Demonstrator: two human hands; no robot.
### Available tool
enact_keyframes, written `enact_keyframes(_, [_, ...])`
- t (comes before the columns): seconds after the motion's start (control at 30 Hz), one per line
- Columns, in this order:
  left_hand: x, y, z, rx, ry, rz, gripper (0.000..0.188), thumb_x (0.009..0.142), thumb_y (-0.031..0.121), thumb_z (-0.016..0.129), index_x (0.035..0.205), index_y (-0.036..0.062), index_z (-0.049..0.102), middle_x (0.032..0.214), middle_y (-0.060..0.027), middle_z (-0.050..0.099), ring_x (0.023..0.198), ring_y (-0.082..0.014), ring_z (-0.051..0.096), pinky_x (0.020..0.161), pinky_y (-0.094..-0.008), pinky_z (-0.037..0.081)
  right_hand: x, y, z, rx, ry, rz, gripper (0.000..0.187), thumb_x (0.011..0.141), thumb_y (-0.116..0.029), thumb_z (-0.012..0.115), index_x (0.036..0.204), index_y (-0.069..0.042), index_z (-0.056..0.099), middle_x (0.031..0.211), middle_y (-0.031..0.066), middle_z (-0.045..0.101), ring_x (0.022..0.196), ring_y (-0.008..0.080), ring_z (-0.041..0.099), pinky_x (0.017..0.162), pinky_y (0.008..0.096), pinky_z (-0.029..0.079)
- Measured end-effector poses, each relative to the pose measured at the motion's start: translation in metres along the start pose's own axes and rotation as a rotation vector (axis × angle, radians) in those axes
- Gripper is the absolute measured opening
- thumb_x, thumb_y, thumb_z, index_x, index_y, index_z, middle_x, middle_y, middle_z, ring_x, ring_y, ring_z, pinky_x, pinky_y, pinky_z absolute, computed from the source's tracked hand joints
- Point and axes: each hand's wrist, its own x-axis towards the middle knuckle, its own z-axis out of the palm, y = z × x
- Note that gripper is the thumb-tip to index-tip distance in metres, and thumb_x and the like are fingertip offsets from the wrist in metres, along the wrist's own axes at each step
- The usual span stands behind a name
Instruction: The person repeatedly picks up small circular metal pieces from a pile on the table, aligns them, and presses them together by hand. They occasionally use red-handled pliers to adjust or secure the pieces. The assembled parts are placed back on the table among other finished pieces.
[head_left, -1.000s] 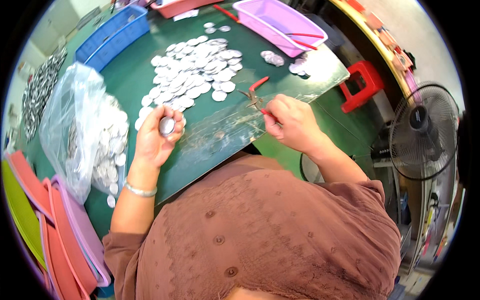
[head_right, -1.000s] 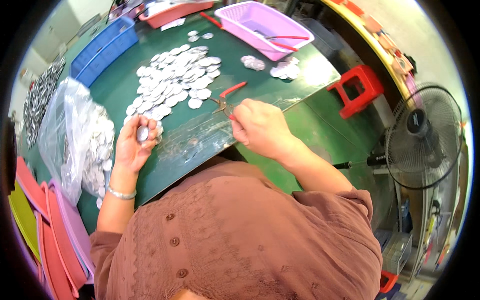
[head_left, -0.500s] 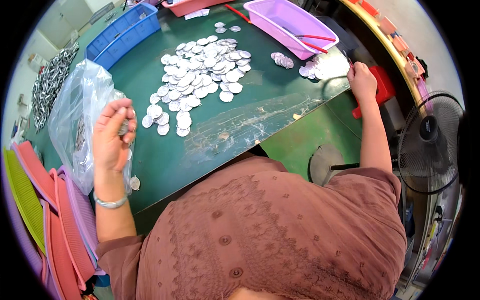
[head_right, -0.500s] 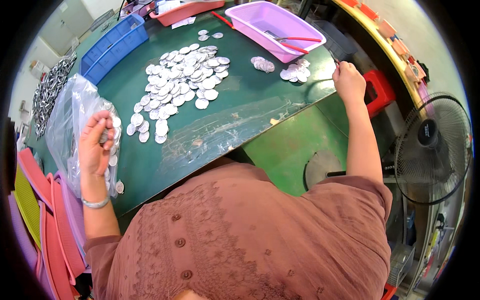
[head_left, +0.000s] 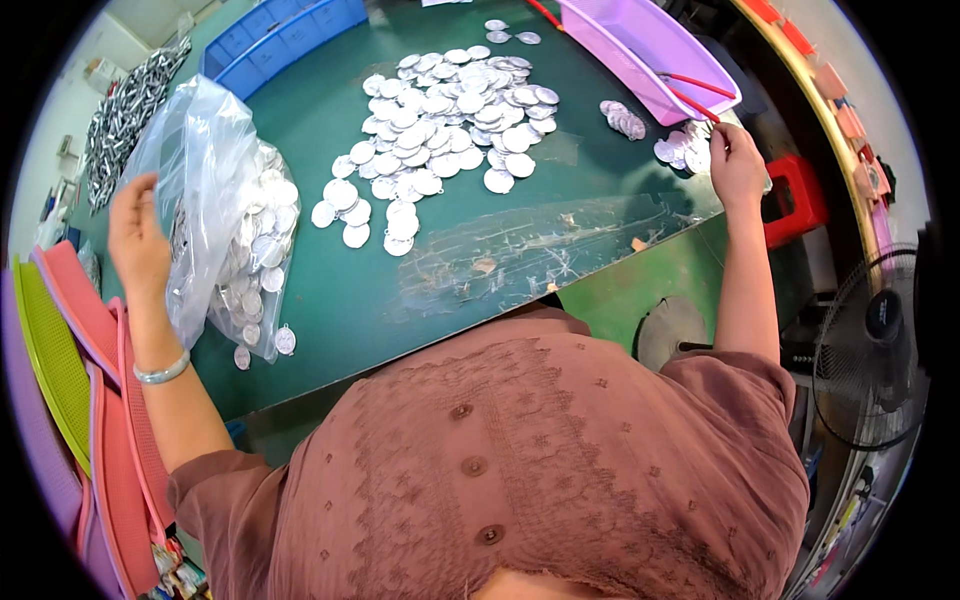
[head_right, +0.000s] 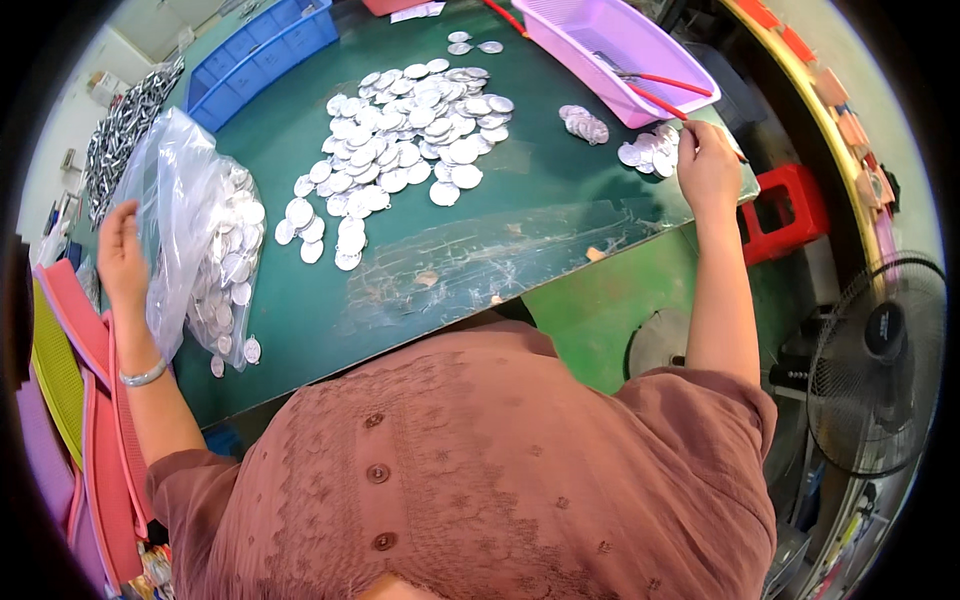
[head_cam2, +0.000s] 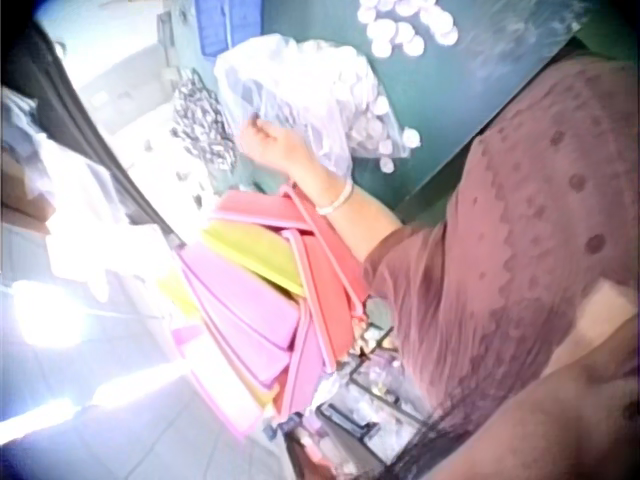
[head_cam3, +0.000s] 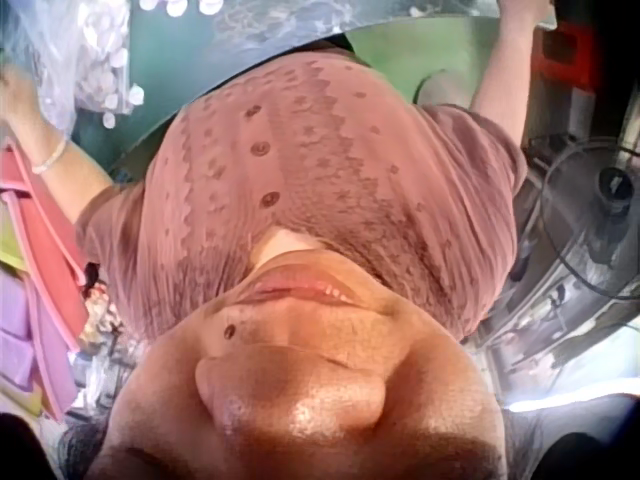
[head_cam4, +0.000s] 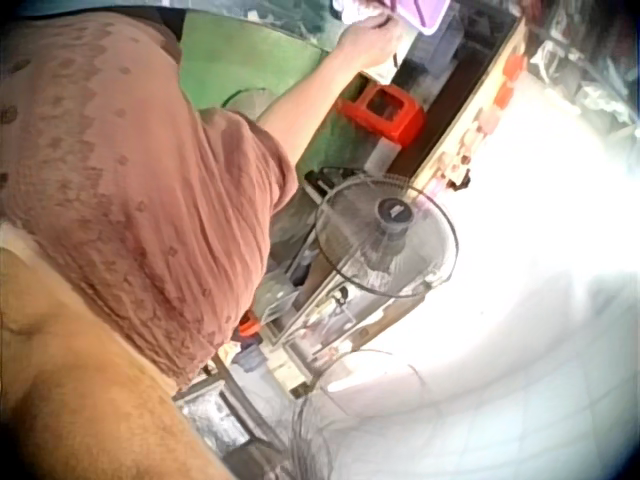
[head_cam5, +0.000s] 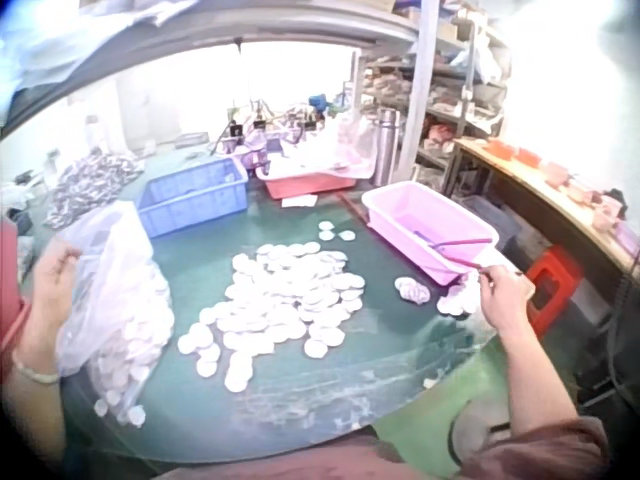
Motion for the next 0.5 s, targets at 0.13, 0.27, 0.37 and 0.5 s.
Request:
enact_keyframes(0.13, [-0.010,0.003,0.007,0.127,-0.148,-0.044,0.025,0.084,0.011,0.049,0.108,0.0034,0.055,0.103,-0.0113,0.057,0.095,-0.0236,0.054,0.085,-0.0287,0.040,0.000,-0.058,-0.002,0.287,-0.004,-0.146,0.013,0.081,-0.010,0.057,0.088,0.001,0.059,0.073,0.0093,0.058,0.060,0.0138,0.054,0.057,0.0249,0.042])
enact_keyframes(0.27, [-0.012,0.049,0.002,0.135,-0.021,0.020,0.025,0.083,0.012,0.052,0.105,0.0025,0.057,0.100,-0.0109,0.058,0.091,-0.0235,0.055,0.082,-0.0296,0.041,0.004,-0.098,-0.001,0.324,-0.075,-0.176,0.011,0.078,-0.008,0.057,0.084,0.000,0.059,0.074,0.0108,0.059,0.062,0.0206,0.056,0.059,0.0289,0.044])
enact_keyframes(0.37, [-0.022,0.105,0.009,-0.004,0.075,0.082,0.019,0.081,0.005,0.054,0.099,0.0011,0.059,0.094,-0.0094,0.058,0.081,-0.0173,0.055,0.071,-0.0261,0.043,-0.002,-0.123,-0.001,0.418,-0.182,-0.164,0.011,0.077,-0.009,0.057,0.084,0.000,0.059,0.076,0.0124,0.059,0.066,0.0264,0.058,0.062,0.0318,0.045])
enact_keyframes(0.5, [-0.057,0.149,0.039,-0.251,-0.231,0.036,0.028,0.075,0.005,0.061,0.103,0.0022,0.056,0.101,-0.0117,0.055,0.083,-0.0211,0.055,0.072,-0.0276,0.044,-0.014,-0.167,0.022,0.554,-0.401,-0.339,0.014,0.076,-0.012,0.059,0.086,-0.002,0.060,0.080,0.0123,0.059,0.072,0.0275,0.058,0.065,0.0343,0.046])
